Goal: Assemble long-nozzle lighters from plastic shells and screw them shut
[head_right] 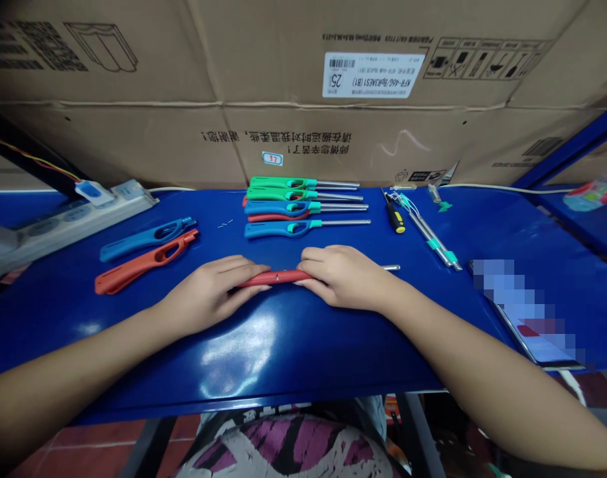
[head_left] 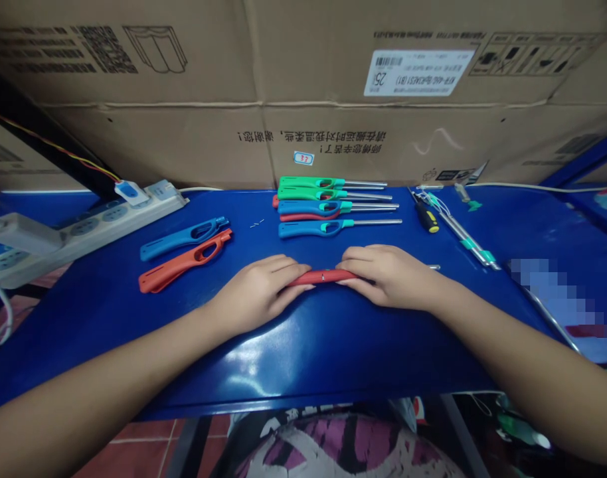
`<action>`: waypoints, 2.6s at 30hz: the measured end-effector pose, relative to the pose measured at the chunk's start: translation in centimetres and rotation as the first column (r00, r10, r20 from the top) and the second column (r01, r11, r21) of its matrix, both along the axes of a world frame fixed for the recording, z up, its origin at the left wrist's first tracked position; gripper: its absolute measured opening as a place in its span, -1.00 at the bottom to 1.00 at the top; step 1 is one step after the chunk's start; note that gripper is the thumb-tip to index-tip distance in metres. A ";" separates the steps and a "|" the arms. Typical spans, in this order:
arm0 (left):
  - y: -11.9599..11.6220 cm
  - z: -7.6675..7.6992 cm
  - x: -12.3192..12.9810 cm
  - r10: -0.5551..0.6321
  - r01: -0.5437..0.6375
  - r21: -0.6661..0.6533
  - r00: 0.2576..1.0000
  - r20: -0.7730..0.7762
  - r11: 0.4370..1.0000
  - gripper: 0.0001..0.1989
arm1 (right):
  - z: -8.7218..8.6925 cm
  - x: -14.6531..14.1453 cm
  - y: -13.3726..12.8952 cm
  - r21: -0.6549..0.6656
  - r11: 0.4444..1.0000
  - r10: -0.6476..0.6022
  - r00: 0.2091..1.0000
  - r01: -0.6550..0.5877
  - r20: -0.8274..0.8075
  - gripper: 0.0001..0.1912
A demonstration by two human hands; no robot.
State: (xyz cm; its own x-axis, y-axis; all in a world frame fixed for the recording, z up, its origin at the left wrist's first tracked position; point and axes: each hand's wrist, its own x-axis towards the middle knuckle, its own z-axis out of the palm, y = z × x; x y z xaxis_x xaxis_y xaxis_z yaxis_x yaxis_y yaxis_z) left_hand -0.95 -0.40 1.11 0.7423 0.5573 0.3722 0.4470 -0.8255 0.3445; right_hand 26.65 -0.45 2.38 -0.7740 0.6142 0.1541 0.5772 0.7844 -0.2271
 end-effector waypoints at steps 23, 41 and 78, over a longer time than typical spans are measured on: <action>0.3 0.2 0.1 0.191 -0.173 -0.176 0.977 0.091 0.969 -0.68 | 1.1 -0.2 -0.1 -0.049 0.969 -0.234 0.963 0.242 0.132 -0.59; -0.3 0.4 0.0 0.008 -0.003 0.075 0.997 -0.072 0.997 -0.59 | 2.2 -1.0 -1.4 -0.073 0.996 -0.053 0.999 0.053 0.006 -0.65; 1.2 0.1 -0.4 0.063 -0.080 -0.311 0.996 -0.065 0.947 -0.64 | 0.2 0.8 1.0 0.142 0.989 -0.056 0.993 0.040 0.108 -0.81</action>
State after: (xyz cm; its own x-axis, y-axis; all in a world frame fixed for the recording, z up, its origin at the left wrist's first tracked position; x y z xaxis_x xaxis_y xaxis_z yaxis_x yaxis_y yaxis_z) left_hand -1.38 0.81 1.20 0.7103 0.6916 0.1313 0.5259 -0.6453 0.5540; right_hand 27.48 0.52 2.60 -0.7613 0.6295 0.1554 0.6304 0.7747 -0.0497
